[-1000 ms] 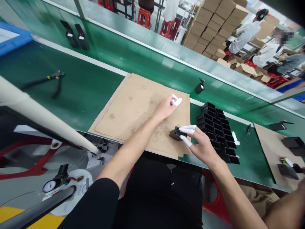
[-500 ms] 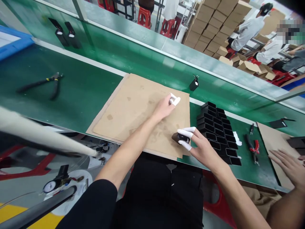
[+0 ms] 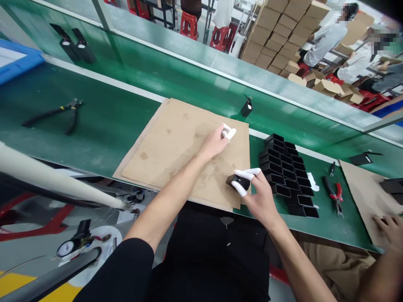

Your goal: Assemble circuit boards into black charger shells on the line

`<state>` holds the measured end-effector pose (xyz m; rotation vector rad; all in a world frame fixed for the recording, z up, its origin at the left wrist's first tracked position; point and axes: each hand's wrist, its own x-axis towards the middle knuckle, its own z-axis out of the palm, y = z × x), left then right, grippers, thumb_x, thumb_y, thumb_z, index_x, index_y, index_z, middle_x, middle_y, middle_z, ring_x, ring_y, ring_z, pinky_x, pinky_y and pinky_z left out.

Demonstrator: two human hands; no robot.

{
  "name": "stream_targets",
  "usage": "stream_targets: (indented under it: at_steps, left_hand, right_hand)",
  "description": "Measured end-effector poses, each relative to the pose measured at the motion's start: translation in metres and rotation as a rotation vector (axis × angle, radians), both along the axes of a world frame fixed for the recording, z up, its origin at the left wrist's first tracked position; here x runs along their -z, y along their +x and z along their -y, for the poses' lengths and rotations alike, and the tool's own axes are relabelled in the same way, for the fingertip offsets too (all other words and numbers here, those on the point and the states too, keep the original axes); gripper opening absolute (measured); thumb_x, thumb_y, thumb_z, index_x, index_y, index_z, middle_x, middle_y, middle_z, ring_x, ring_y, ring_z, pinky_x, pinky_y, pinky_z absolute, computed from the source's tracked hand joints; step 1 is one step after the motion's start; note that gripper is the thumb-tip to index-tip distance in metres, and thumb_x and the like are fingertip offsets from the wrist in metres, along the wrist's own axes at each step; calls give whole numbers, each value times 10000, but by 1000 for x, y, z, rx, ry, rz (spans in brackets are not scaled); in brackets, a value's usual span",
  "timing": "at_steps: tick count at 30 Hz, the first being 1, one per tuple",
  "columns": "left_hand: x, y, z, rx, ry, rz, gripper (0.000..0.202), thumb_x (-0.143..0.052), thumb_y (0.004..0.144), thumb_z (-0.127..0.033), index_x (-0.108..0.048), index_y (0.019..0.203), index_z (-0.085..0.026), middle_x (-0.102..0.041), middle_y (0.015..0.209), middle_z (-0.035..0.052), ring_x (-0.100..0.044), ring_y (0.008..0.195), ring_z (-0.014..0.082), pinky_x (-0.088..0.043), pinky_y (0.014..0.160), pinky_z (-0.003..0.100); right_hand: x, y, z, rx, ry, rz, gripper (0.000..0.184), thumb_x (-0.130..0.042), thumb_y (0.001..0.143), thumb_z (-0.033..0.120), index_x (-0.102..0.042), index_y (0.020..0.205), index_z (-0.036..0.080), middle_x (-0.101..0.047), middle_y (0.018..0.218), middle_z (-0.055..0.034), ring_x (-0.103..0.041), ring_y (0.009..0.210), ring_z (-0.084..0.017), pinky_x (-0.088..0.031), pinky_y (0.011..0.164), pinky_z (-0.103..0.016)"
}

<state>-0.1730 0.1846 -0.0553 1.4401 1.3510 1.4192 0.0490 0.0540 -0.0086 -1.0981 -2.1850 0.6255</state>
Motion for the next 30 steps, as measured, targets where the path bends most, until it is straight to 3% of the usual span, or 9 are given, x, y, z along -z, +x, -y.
stream_targets:
  at_steps: [5, 11, 17, 22, 30]
  left_hand:
    - [2, -1, 0, 20, 9, -57, 169, -623, 1008, -405, -601, 946, -249, -673, 818, 6, -664, 736, 174, -496, 711, 327]
    - [1, 0, 1, 28, 6, -55, 153, -628, 998, -399, -606, 964, -251, -676, 826, 8, -671, 754, 182, -496, 716, 332]
    - [-5, 0, 4, 23, -13, -50, 193, -624, 1006, -428, -601, 949, -245, -684, 838, 16, -667, 743, 177, -498, 726, 338]
    - [-3, 0, 2, 20, -9, -64, 201, -613, 1010, -439, -606, 951, -247, -687, 832, 13, -661, 739, 175, -488, 708, 331]
    - [-4, 0, 3, 19, -8, -78, 152, -627, 995, -391, -621, 973, -241, -697, 843, 20, -667, 751, 179, -482, 708, 331]
  right_hand:
    - [8, -8, 8, 143, -89, -135, 293, -739, 983, 368, -737, 1273, 323, -610, 1180, -68, -659, 1108, -255, -596, 994, -495]
    - [19, -13, 13, 216, -116, -219, 274, -749, 972, 378, -752, 1235, 302, -616, 1220, -83, -653, 1160, -265, -605, 1011, -499]
    - [24, -22, 14, 254, -133, -346, 244, -772, 945, 380, -736, 1160, 270, -617, 1214, -88, -664, 1145, -261, -600, 998, -473]
    - [26, -29, 18, 308, -142, -303, 274, -733, 969, 400, -659, 1188, 253, -664, 1166, -85, -687, 1053, -253, -580, 977, -483]
    - [32, -37, 28, 387, 154, -207, 214, -719, 987, 340, -692, 1181, 253, -666, 1181, -110, -658, 1130, -287, -573, 975, -514]
